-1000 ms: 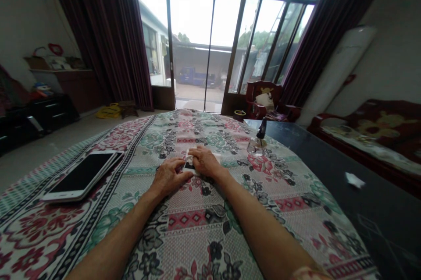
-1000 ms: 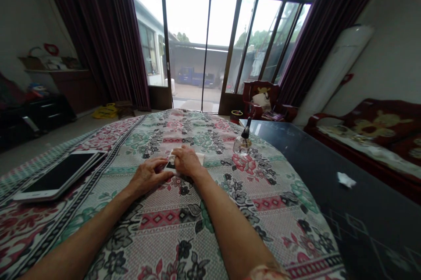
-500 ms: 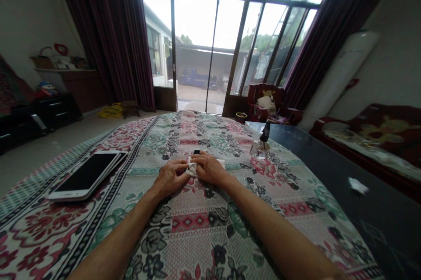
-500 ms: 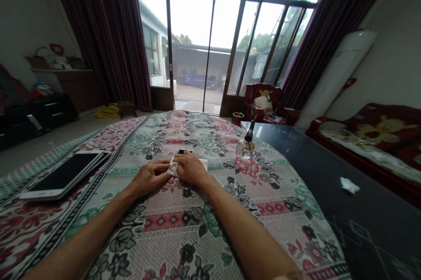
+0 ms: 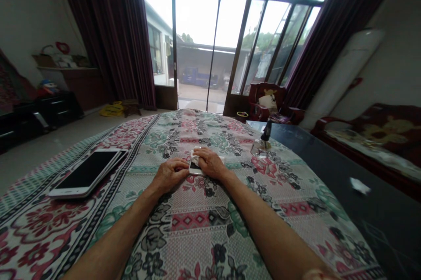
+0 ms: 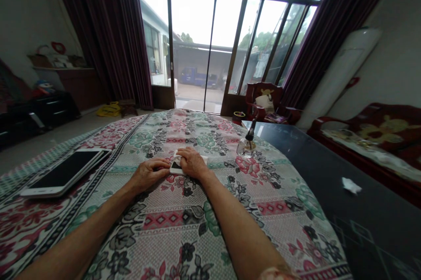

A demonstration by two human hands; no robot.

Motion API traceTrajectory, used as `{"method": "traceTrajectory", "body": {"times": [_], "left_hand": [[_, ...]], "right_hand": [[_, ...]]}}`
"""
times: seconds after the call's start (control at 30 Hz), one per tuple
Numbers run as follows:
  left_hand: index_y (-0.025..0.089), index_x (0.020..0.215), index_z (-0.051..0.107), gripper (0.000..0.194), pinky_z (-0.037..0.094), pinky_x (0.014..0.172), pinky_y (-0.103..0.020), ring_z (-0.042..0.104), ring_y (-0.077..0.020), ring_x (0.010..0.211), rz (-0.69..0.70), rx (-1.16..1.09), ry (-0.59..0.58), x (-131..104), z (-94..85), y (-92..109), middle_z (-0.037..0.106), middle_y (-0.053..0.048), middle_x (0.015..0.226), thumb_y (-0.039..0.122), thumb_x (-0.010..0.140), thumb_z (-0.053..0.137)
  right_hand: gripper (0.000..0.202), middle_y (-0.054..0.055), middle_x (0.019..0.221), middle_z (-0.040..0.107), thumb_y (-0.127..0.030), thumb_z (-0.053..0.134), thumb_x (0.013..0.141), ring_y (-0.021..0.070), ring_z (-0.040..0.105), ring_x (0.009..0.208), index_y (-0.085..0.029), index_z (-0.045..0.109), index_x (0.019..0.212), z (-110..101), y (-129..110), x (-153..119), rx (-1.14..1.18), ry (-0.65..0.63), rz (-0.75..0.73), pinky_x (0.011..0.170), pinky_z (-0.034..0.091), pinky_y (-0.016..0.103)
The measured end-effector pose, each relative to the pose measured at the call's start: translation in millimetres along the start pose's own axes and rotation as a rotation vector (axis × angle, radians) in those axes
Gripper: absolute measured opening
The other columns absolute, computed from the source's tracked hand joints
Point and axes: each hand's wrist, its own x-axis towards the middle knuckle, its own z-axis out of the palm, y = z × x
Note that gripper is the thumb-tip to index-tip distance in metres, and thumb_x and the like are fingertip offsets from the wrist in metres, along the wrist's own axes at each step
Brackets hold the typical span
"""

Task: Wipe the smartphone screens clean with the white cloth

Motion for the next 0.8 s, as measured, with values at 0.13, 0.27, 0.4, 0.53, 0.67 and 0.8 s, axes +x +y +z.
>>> {"method": "traceTrajectory", "body": {"times": [0.13, 0.27, 0.4, 0.53, 0.67, 0.8], "left_hand": [[0.022, 0.08, 0.075, 0.017, 0.051, 0.082, -0.031, 0.066, -0.02, 0.087, -0.009, 0.044, -0.007, 0, -0.1, 0, 0.072, -0.004, 0.092, 0.031, 0.07, 0.063], [0.023, 0.079, 0.074, 0.016, 0.051, 0.083, -0.032, 0.066, -0.0198, 0.088, -0.024, 0.066, -0.039, 1, -1.6, 3, 0.072, -0.004, 0.093, 0.031, 0.071, 0.062], [0.021, 0.082, 0.073, 0.018, 0.05, 0.081, -0.031, 0.065, -0.0196, 0.086, -0.013, 0.107, -0.083, 4, -4.2, 5, 0.072, -0.005, 0.093, 0.03, 0.073, 0.061], [0.022, 0.087, 0.073, 0.021, 0.049, 0.078, -0.03, 0.063, -0.0193, 0.085, 0.028, 0.207, -0.135, 9, -8.1, 5, 0.071, -0.004, 0.092, 0.032, 0.073, 0.062], [0.023, 0.083, 0.074, 0.019, 0.048, 0.073, -0.027, 0.063, -0.0177, 0.077, 0.069, 0.251, -0.248, 18, -17.0, 6, 0.071, -0.002, 0.085, 0.033, 0.071, 0.063], [0.025, 0.079, 0.074, 0.019, 0.049, 0.068, -0.026, 0.064, -0.0164, 0.068, -0.011, 0.193, -0.378, 37, -27.3, -2, 0.072, 0.001, 0.073, 0.031, 0.074, 0.056]], "right_hand": [[0.033, 0.007, 0.116, 0.066, -0.006, 0.047, 0.081, 0.0173, 0.055, 0.109, -0.017, 0.069, 0.102, -1, -3, 0, -0.024, -0.013, -0.013, 0.101, 0.04, 0.034], [0.023, 0.007, 0.109, 0.069, -0.015, 0.051, 0.085, 0.0175, 0.058, 0.106, -0.018, 0.072, 0.093, -1, -8, -1, 0.007, 0.023, 0.004, 0.099, 0.042, 0.034], [0.021, 0.005, 0.102, 0.072, -0.012, 0.055, 0.079, 0.0168, 0.062, 0.1, -0.019, 0.073, 0.085, 0, -9, -3, 0.063, 0.095, 0.043, 0.093, 0.047, 0.031], [0.023, 0.005, 0.101, 0.071, -0.01, 0.054, 0.077, 0.0166, 0.062, 0.1, -0.02, 0.073, 0.085, 1, -6, -3, 0.083, 0.104, 0.019, 0.093, 0.047, 0.032], [0.023, 0.005, 0.102, 0.071, -0.01, 0.054, 0.077, 0.0168, 0.061, 0.101, -0.019, 0.072, 0.087, 2, -3, -2, 0.098, 0.092, -0.024, 0.093, 0.047, 0.032], [0.024, 0.005, 0.103, 0.071, -0.009, 0.053, 0.077, 0.0163, 0.061, 0.101, -0.019, 0.071, 0.089, 5, -4, -3, 0.116, 0.079, -0.075, 0.095, 0.046, 0.033]]}}
